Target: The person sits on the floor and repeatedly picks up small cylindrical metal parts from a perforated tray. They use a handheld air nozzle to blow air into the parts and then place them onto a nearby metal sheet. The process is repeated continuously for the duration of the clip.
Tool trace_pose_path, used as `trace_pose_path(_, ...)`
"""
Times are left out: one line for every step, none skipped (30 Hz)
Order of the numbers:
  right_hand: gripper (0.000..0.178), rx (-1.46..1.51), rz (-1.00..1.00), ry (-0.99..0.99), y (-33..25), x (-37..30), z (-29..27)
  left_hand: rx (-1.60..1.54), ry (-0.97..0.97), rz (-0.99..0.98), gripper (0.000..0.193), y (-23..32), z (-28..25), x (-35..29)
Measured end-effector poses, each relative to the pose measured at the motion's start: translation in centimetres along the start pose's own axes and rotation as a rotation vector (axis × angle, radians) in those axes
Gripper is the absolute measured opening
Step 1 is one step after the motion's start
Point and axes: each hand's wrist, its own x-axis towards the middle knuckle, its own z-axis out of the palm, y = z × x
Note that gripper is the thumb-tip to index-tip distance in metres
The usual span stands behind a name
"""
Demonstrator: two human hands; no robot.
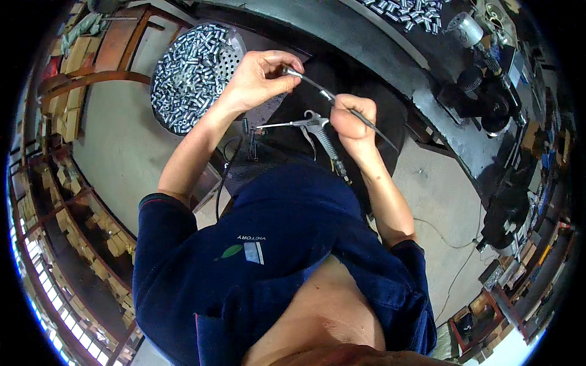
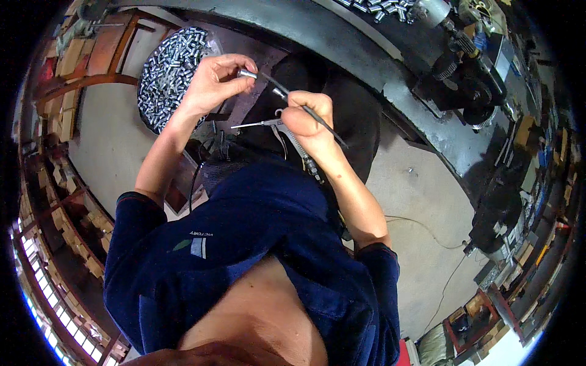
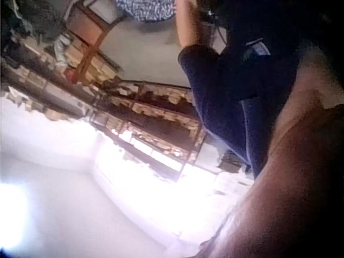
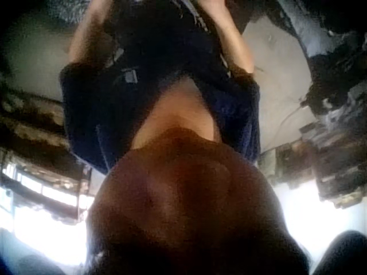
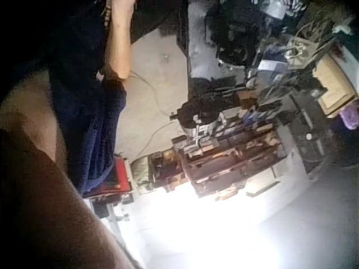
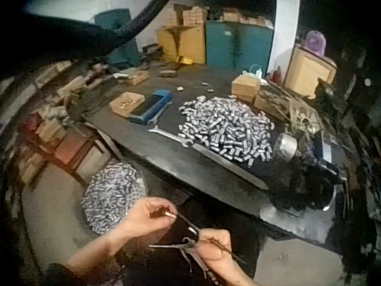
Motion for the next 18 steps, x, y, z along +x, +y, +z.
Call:
trace_pose_path(0.026,-0.006,0.015,-0.004,-0.6,-0.2,-0.4,0.177,0.069,0.048,0.014,-0.2,-0.3,0.1)
trace_pose_path(0.028,-0.008,-0.037,0.008,-0.5,-0.4,-0.5,0.374,0.166,0.131,0.016,0.2,-0.2,0.3)
trace_pose_path(0.029,0.012,-0.043,0.013,-0.8,-0.9,-0.5,0.469,0.196,0.155,0.017,-0.1,-0.5,0.3)
trace_pose_path(0.027,-0.015,-0.086,-0.031,-2.1,-1.2,-0.6,0.563,0.225,0.177,0.017,-0.8,-0.8,0.4)
trace_pose_path(0.026,-0.044,-0.129,-0.073,-3.3,-1.3,-0.8,0.655,0.252,0.2,0.018,-1.3,-1.0,0.4)
trace_pose_path(0.027,-0.037,-0.187,-0.095,-3.5,-1.3,-0.7,0.638,0.281,0.205,0.019,-1.6,-0.9,0.4)
trace_pose_path(0.027,-0.024,-0.213,-0.113,-3.6,-1.3,-0.6,0.65,0.279,0.211,0.019,-1.7,-0.9,0.3)
trace_pose_path(0.027,-0.038,-0.234,-0.118,-3.8,-1.3,-0.5,0.663,0.278,0.217,0.019,-1.7,-0.9,0.2)
trace_pose_path(0.027,-0.053,-0.256,-0.123,-3.9,-1.3,-0.3,0.676,0.276,0.223,0.019,-1.7,-0.9,0.2)
trace_pose_path(0.028,-0.033,-0.226,-0.112,-3.8,-1.4,-0.2,0.684,0.278,0.241,0.02,-1.7,-0.8,0.1)
trace_pose_path(0.031,-0.014,-0.197,-0.102,-3.8,-1.4,0.0,0.693,0.28,0.258,0.02,-1.7,-0.7,0.2)
trace_pose_path(0.034,0.005,-0.168,-0.092,-3.7,-1.5,0.2,0.701,0.283,0.276,0.021,-1.7,-0.7,0.1)
trace_pose_path(0.035,0.006,-0.144,-0.088,-3.8,-1.4,0.2,0.72,0.276,0.311,0.022,-1.7,-0.7,0.1)
trace_pose_path(0.035,0.006,-0.12,-0.085,-3.8,-1.4,0.3,0.738,0.269,0.346,0.023,-1.7,-0.8,0.0)
trace_pose_path(0.036,0.007,-0.096,-0.081,-3.8,-1.3,0.4,0.756,0.262,0.381,0.024,-1.7,-0.8,0.0)
trace_pose_path(0.036,0.006,-0.101,-0.086,-3.6,-1.1,0.5,0.772,0.246,0.427,0.026,-1.6,-0.7,-0.1)
trace_pose_path(0.036,0.006,-0.106,-0.09,-3.4,-0.7,0.7,0.788,0.23,0.474,0.027,-1.3,-0.4,-0.2)
trace_pose_path(0.034,-0.028,-0.088,-0.106,-3.4,-0.4,0.8,0.803,0.213,0.521,0.029,-1.1,-0.1,-0.3)
